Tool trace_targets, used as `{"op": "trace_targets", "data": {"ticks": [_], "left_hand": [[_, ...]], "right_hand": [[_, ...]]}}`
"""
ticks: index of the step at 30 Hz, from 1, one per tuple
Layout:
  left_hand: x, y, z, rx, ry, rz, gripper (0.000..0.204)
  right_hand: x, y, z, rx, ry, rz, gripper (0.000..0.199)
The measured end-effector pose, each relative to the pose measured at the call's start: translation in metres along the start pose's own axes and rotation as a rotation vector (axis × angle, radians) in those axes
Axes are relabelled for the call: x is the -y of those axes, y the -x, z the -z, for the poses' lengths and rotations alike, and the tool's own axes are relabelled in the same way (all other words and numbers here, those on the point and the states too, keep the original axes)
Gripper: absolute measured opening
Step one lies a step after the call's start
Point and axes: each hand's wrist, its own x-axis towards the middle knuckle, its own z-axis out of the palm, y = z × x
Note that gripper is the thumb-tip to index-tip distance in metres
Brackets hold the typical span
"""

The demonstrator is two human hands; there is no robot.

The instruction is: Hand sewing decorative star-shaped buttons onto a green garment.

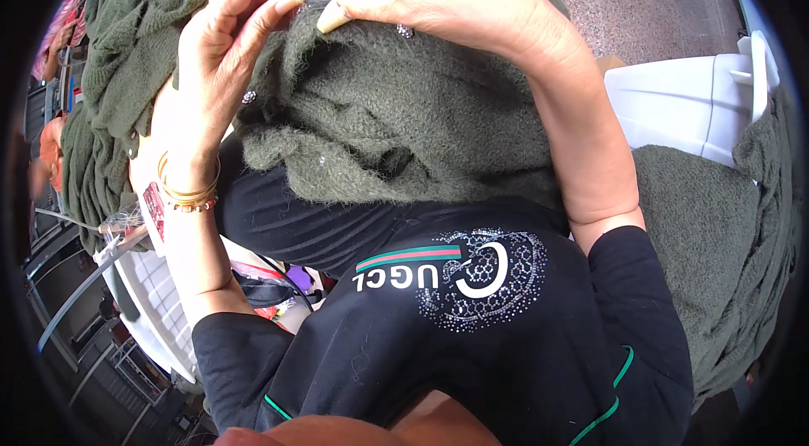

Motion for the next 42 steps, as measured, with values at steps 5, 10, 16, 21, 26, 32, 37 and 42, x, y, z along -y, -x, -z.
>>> {"op": "trace_targets", "data": {"ticks": [5, 10, 16, 21, 26, 32, 37, 42], "left_hand": [[-0.003, 0.001, 0.0, -0.001, -0.003, 0.006, 0.016], [-0.003, 0.0, 0.002, 0.027, -0.048, -0.008, 0.016], [0.003, -0.004, -0.006, 0.095, 0.033, 0.059, 0.017], [0.017, -0.01, -0.009, -0.015, 0.069, 0.003, 0.018], [0.006, -0.009, -0.024, -0.181, -0.154, -0.126, 0.016], [-0.009, -0.03, -0.044, 0.262, -0.417, -0.425, 0.019], [0.008, -0.036, -0.051, 0.391, -0.478, -0.556, 0.025], [0.011, -0.05, -0.059, 0.453, -0.578, -0.629, 0.023]], "right_hand": [[0.004, 0.0, -0.006, -0.067, 0.192, 0.179, 0.017], [0.003, 0.001, -0.009, -0.098, 0.137, 0.227, 0.014], [-0.03, -0.002, -0.009, -0.113, 0.195, 0.446, 0.013], [-0.015, 0.013, 0.002, -0.066, -0.078, -0.061, 0.016], [-0.051, 0.026, 0.017, -0.251, -0.151, 0.14, 0.027], [-0.062, 0.062, 0.03, -0.395, -0.035, -0.124, 0.03], [-0.071, 0.066, 0.02, -0.344, 0.046, -0.162, 0.032], [-0.074, 0.071, 0.017, -0.336, -0.024, -0.186, 0.03]]}}
